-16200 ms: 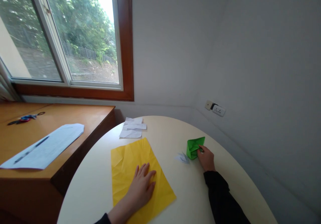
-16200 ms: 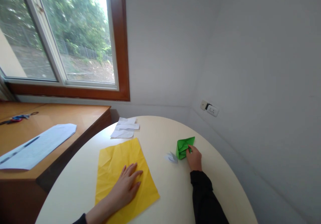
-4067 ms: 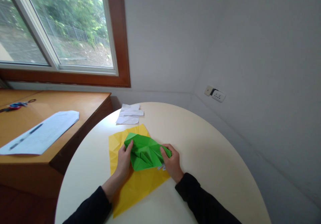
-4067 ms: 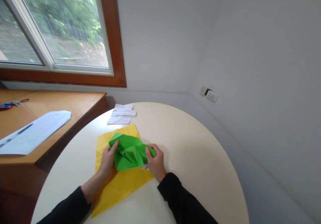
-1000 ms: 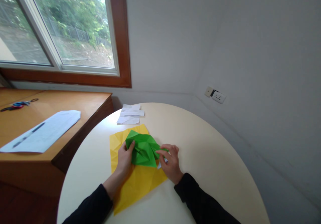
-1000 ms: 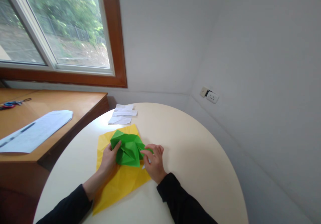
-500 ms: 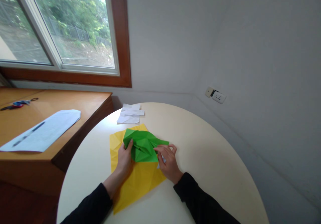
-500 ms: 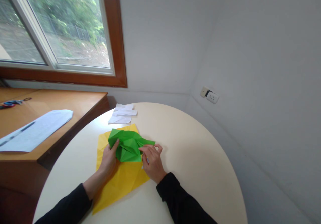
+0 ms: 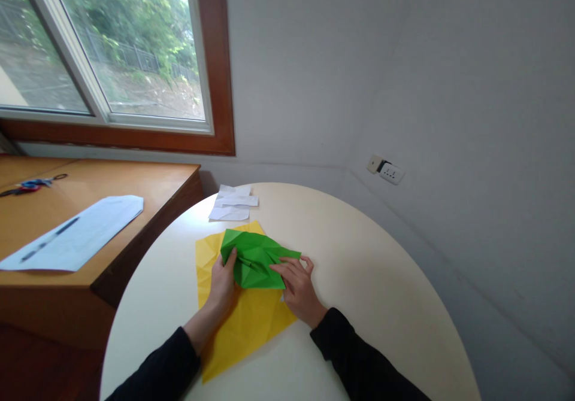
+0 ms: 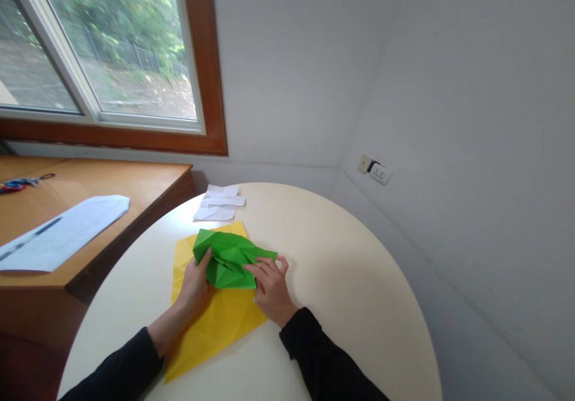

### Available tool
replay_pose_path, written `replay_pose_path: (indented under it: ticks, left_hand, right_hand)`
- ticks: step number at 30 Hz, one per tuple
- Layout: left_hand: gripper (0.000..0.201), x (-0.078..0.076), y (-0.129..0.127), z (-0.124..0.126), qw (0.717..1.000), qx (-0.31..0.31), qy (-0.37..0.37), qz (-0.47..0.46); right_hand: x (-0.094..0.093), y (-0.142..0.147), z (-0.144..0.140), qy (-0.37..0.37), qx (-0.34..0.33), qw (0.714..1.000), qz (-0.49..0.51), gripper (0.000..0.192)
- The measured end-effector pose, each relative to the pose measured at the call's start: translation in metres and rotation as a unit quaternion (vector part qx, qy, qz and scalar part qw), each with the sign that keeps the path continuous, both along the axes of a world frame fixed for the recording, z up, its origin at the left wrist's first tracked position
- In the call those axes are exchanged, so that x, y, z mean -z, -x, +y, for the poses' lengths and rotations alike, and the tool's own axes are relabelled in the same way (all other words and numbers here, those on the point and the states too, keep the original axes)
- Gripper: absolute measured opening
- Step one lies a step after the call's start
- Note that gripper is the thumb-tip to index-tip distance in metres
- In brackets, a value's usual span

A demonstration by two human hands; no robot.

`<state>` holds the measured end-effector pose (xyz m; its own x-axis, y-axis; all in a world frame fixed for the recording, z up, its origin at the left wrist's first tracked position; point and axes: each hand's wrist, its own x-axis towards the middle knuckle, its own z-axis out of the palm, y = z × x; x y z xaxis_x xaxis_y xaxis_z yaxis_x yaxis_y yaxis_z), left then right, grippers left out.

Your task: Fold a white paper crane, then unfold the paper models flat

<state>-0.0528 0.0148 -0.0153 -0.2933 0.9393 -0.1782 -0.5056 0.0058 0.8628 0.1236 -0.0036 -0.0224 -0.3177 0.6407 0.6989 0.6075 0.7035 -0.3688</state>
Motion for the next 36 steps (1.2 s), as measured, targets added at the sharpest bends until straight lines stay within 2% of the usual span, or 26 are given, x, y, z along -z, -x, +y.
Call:
replay_pose_path:
  ticks: [8, 14, 21, 36]
  left_hand:
    - [0.040, 0.003, 0.002, 0.003, 1.000, -0.011, 0.003, 0.009]
    - [0.030, -0.001, 0.002, 0.002, 1.000, -0.018, 0.012, -0.017]
    - [0.016, -0.010, 0.002, 0.002, 0.997, -0.037, 0.043, -0.047]
    - [0.017, -0.008, 0.011, 0.010, 0.992, -0.092, 0.039, -0.080]
  right_hand:
    - [0.001, 0.002, 0.001, -0.023, 0.001, 1.000, 0.020, 0.040]
    - [-0.002, 0.004, -0.001, -0.042, 0.004, 0.998, 0.042, 0.032]
    - [-0.006, 0.003, -0.003, -0.071, 0.008, 0.996, 0.045, 0.033]
    - [-0.005, 0.002, -0.002, -0.079, 0.002, 0.996, 0.039, 0.034]
